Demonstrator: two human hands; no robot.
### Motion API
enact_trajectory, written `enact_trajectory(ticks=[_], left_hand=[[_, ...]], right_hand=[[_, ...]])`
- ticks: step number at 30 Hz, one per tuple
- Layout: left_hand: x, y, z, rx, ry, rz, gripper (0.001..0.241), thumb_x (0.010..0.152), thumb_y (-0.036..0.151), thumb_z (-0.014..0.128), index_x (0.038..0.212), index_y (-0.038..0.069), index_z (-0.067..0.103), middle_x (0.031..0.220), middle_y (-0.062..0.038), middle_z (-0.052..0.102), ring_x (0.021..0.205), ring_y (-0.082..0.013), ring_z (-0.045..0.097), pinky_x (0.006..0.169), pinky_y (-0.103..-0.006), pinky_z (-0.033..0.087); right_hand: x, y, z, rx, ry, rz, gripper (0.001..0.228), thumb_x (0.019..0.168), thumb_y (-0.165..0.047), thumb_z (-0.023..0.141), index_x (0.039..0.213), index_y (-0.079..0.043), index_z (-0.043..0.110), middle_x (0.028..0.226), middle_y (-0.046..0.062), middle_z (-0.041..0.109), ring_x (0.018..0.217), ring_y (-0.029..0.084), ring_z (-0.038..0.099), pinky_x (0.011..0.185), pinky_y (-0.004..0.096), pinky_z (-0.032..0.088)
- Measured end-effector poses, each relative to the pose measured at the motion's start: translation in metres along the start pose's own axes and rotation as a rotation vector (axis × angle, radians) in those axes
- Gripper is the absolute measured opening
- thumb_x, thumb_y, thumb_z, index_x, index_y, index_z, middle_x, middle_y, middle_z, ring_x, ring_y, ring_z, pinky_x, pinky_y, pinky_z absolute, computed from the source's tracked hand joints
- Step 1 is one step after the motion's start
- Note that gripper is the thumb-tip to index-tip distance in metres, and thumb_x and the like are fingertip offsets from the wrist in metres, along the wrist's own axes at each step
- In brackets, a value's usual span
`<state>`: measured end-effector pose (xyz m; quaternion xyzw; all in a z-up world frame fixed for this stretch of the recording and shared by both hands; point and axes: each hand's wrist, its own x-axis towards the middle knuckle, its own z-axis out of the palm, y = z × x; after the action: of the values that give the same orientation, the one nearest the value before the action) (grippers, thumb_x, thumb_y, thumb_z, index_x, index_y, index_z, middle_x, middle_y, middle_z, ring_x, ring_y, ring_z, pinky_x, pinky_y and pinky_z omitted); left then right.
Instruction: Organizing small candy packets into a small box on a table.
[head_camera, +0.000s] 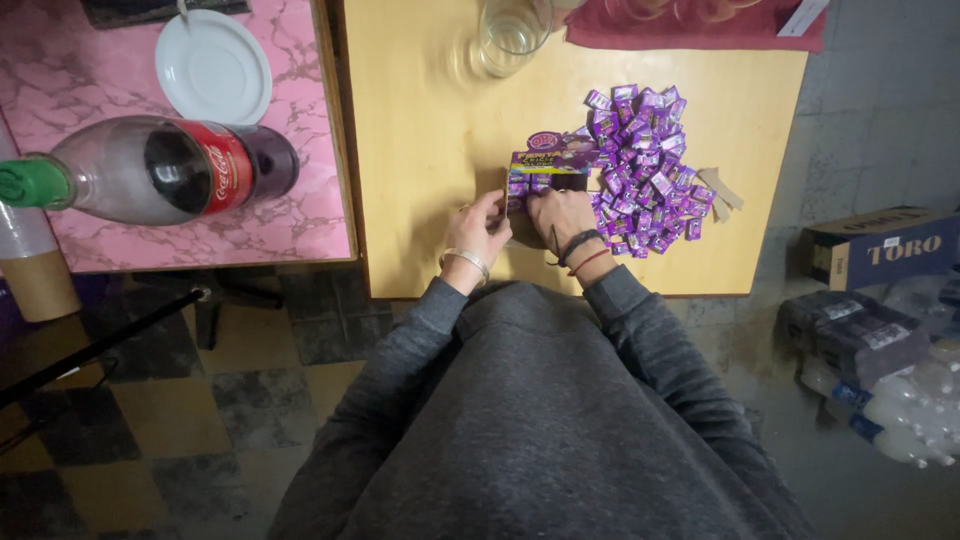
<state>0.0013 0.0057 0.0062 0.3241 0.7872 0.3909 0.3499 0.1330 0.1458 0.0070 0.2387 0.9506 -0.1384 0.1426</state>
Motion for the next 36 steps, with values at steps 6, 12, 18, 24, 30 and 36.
enact_trajectory(ticks=[6,12,18,24,30,36], left_hand=[[-0.001,0.011,-0.008,0.001,-0.02,-0.001,0.045,0.082,0.011,0.077,0.125,0.012,0.067,0.098,-0.012,0.078,0.085,-0.0226,0.078,0.077,-0.0349,0.062],[0.001,0.012,-0.006,-0.021,-0.036,-0.019,0.044,0.082,0.01,0.076,0.126,0.011,0.067,0.098,-0.012,0.078,0.084,-0.0224,0.079,0.077,-0.0348,0.062],[0.0,0.005,-0.003,-0.027,-0.025,0.007,0.046,0.081,0.009,0.077,0.126,0.01,0.067,0.097,-0.013,0.077,0.083,-0.0228,0.078,0.076,-0.0348,0.063],[0.004,-0.011,0.004,-0.04,-0.027,0.046,0.047,0.081,0.008,0.077,0.126,0.009,0.067,0.096,-0.013,0.078,0.084,-0.0233,0.078,0.077,-0.0346,0.063],[0.002,-0.007,-0.001,-0.049,-0.029,-0.007,0.045,0.082,0.008,0.076,0.127,0.009,0.067,0.097,-0.014,0.078,0.084,-0.023,0.079,0.078,-0.0336,0.064],[0.002,-0.001,-0.005,-0.028,-0.054,0.002,0.048,0.082,0.008,0.077,0.128,0.008,0.066,0.102,-0.014,0.078,0.087,-0.0224,0.079,0.079,-0.0332,0.063]], right_hand=[[-0.002,-0.007,-0.003,-0.047,0.04,0.012,0.015,0.094,-0.017,0.057,0.096,-0.011,0.07,0.088,0.014,0.073,0.068,0.031,0.073,0.058,0.045,0.057],[0.004,-0.011,-0.004,-0.133,-0.082,0.051,0.019,0.093,-0.018,0.057,0.106,-0.011,0.069,0.086,0.015,0.072,0.073,0.031,0.074,0.058,0.043,0.058],[0.003,-0.014,-0.017,-0.136,-0.035,-0.026,0.019,0.088,-0.017,0.06,0.105,-0.012,0.069,0.101,0.016,0.07,0.078,0.029,0.074,0.062,0.041,0.058],[-0.007,-0.009,-0.019,-0.067,0.108,-0.056,0.017,0.087,-0.015,0.064,0.103,-0.011,0.068,0.103,0.013,0.069,0.077,0.027,0.072,0.062,0.04,0.057],[-0.08,0.032,-0.084,0.649,0.598,0.008,0.009,0.089,-0.009,0.081,0.094,-0.008,0.073,0.086,0.006,0.072,0.065,0.019,0.069,0.059,0.033,0.055],[-0.094,0.117,-0.046,0.331,0.646,0.369,0.023,0.086,-0.011,0.083,0.104,-0.007,0.07,0.094,0.014,0.07,0.078,0.03,0.07,0.066,0.04,0.056]])
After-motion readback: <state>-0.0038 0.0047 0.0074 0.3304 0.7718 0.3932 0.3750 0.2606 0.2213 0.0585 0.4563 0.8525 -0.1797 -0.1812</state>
